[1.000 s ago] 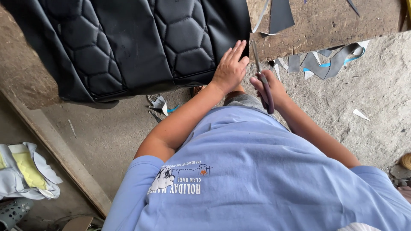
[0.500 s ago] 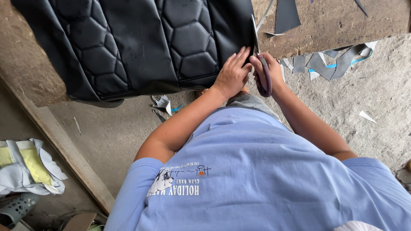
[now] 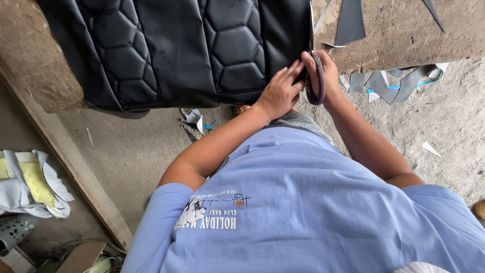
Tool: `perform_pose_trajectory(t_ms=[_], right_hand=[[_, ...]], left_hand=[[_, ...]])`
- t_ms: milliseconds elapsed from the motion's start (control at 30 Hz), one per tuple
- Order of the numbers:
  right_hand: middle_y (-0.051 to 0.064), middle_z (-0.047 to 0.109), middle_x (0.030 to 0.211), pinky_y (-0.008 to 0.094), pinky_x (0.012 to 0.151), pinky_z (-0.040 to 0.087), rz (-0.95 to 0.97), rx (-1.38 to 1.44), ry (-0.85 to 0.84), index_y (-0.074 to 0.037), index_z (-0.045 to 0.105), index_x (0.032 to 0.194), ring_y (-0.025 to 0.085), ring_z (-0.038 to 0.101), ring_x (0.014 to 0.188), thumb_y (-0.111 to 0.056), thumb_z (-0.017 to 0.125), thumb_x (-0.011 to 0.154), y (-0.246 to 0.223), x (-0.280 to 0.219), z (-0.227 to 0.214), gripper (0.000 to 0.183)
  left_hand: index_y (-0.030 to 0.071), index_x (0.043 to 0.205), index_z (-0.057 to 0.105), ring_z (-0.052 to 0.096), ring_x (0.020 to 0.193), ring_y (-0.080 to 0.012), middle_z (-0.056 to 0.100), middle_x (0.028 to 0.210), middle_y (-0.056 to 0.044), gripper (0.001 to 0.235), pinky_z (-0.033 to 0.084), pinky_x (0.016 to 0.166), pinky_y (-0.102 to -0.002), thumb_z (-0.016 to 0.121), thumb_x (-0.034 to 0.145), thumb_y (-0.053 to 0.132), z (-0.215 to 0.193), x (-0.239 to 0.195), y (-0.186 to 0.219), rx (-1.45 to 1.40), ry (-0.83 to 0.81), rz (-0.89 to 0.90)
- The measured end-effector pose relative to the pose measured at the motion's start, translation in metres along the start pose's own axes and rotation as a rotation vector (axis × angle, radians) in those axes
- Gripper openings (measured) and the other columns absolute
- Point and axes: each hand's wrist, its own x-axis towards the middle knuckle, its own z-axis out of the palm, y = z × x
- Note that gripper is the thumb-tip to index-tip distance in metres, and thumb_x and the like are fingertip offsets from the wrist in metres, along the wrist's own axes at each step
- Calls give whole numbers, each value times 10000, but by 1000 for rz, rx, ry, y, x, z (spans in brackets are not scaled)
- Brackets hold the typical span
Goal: Measuring and cutting black quilted vinyl material for upholstery using scissors and a ruler
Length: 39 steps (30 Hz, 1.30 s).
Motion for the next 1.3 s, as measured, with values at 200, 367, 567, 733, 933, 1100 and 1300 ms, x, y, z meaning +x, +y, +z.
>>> perform_pose_trajectory(t_ms=[200, 367, 567, 733, 933, 1100, 1300], right_hand=[[4, 604, 1005, 346, 811, 447, -54, -83, -96, -137, 531, 1156, 145, 560, 924, -608, 567, 961, 1, 27, 3, 512], [-63, 543, 792, 281, 683, 433, -43, -7, 15, -191, 565, 904, 74, 502, 739, -567, 618, 961, -23, 20, -1, 384], [-42, 543, 915, 321, 759, 419, -74, -73, -65, -175, 496, 1022, 111, 498, 850, -642, 577, 966, -16, 47, 5, 477], [-53, 563, 878, 306, 731, 417, -48, -49, 5, -194, 554, 982, 94, 505, 825, -660, 596, 934, -33, 53, 4, 470], [-39, 627, 892, 307, 757, 481, -57, -10, 87, -194, 580, 1043, 96, 584, 821, -713, 573, 900, -33, 77, -1, 538], [-39, 697, 748, 194, 570, 549, -39, 118, 42, -189, 558, 1046, 17, 665, 620, -555, 775, 931, -30, 92, -16, 440], [20, 775, 962, 210, 617, 619, -59, -38, 41, -182, 633, 1155, 38, 745, 721, -403, 895, 887, -10, 107, -9, 435]], left_hand=[[63, 1155, 677, 422, 1457, -377, 456, 1519, -228, 261, 418, 1153, -504, 651, 897, 92, 4, -3, -4, -24, 1, -2], [55, 1100, 678, 398, 1477, -359, 438, 1538, -224, 265, 395, 1185, -474, 685, 835, 48, -4, -1, 0, 12, -5, 18], [55, 1020, 667, 420, 1456, -376, 489, 1498, -242, 159, 400, 1171, -476, 712, 869, 77, -2, -4, -3, 8, 9, 43], [53, 955, 647, 422, 1460, -372, 469, 1517, -242, 154, 403, 1170, -462, 731, 826, 66, -10, -3, 2, 18, 9, 42], [54, 940, 613, 433, 1466, -386, 436, 1546, -250, 159, 430, 1147, -471, 730, 833, 57, -5, -8, -4, -7, 4, 55], [117, 945, 668, 365, 1509, -376, 408, 1599, -148, 238, 373, 1165, -547, 693, 1040, 334, -32, -6, -28, -33, -20, 83], [36, 1039, 806, 443, 1409, -390, 540, 1411, -197, 195, 233, 1274, -521, 660, 913, 8, -122, -53, -145, 58, 537, -356]])
